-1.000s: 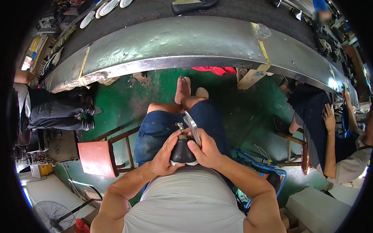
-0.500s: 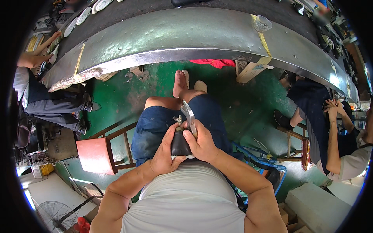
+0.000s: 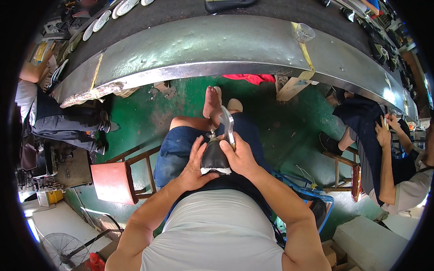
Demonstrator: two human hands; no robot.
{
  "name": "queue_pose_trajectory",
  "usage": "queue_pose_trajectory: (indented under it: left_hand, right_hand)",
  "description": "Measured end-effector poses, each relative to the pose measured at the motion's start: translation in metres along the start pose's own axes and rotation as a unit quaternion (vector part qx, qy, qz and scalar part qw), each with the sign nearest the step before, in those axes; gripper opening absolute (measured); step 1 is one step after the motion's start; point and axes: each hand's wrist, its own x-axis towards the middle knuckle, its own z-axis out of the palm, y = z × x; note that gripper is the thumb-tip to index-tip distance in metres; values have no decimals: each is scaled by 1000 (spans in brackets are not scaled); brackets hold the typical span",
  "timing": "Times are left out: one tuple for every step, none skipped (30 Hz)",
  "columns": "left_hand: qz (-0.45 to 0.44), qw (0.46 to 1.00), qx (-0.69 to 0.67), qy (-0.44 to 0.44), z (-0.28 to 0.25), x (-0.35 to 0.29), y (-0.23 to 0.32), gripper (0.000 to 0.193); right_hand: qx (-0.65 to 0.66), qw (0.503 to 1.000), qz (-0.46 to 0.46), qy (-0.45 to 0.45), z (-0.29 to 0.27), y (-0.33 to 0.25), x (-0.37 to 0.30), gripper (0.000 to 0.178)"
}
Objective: Using pliers to remove nails and shape the bottom of shoes at a factory workstation.
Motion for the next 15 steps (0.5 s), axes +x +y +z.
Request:
queue_pose_trajectory:
  left_hand:
    - [-104,987,-115,-44,12,-17,-21,99]
    - [-204,947,-230,-90,18,-22,-33,95]
    - [-193,959,-194,-76,12,-13,-27,84]
    - [-190,959,-194,-77,5,-5,-18,84]
    - [-202,958,-190,-70,-3,7,-13,77]
    - [-214,957,-186,-58,-7,18,-12,70]
    - [-144,978,-152,-21,-7,29,-16,57]
    - [-98,992,-75,13,-7,37,-18,46]
    - [-138,987,-81,4,-5,45,-23,42]
    - [-178,980,-86,-5,-3,48,-26,40]
    - [-178,980,-86,-3,-2,48,-28,40]
    - [-269,957,-95,-58,-3,48,-29,37]
    - [-358,921,-103,-113,-3,49,-30,34]
    - [-358,921,-102,-112,-1,46,-40,34]
    - [-371,901,-170,-143,-3,43,-44,31]
  right_hand:
    - [-8,1000,9,13,-1,0,1,30]
    - [-18,999,19,30,-3,0,2,31]
    - [-35,998,32,33,-7,0,2,34]
    - [-36,998,31,36,-11,3,1,34]
    - [-8,998,60,31,-16,11,0,34]
    - [19,996,87,23,-21,23,-1,35]
    - [57,984,165,16,-25,34,-1,42]
    - [54,985,165,16,-26,44,-7,42]
    - [53,990,130,32,-20,35,-5,46]
    - [52,993,96,47,-14,30,-4,53]
    - [25,989,133,58,-10,34,-8,63]
    - [-2,975,222,31,-9,20,-10,57]
    - [11,968,248,21,-7,26,-14,54]
    - [24,961,276,11,-7,33,-18,51]
    - [26,960,278,11,-10,34,-18,51]
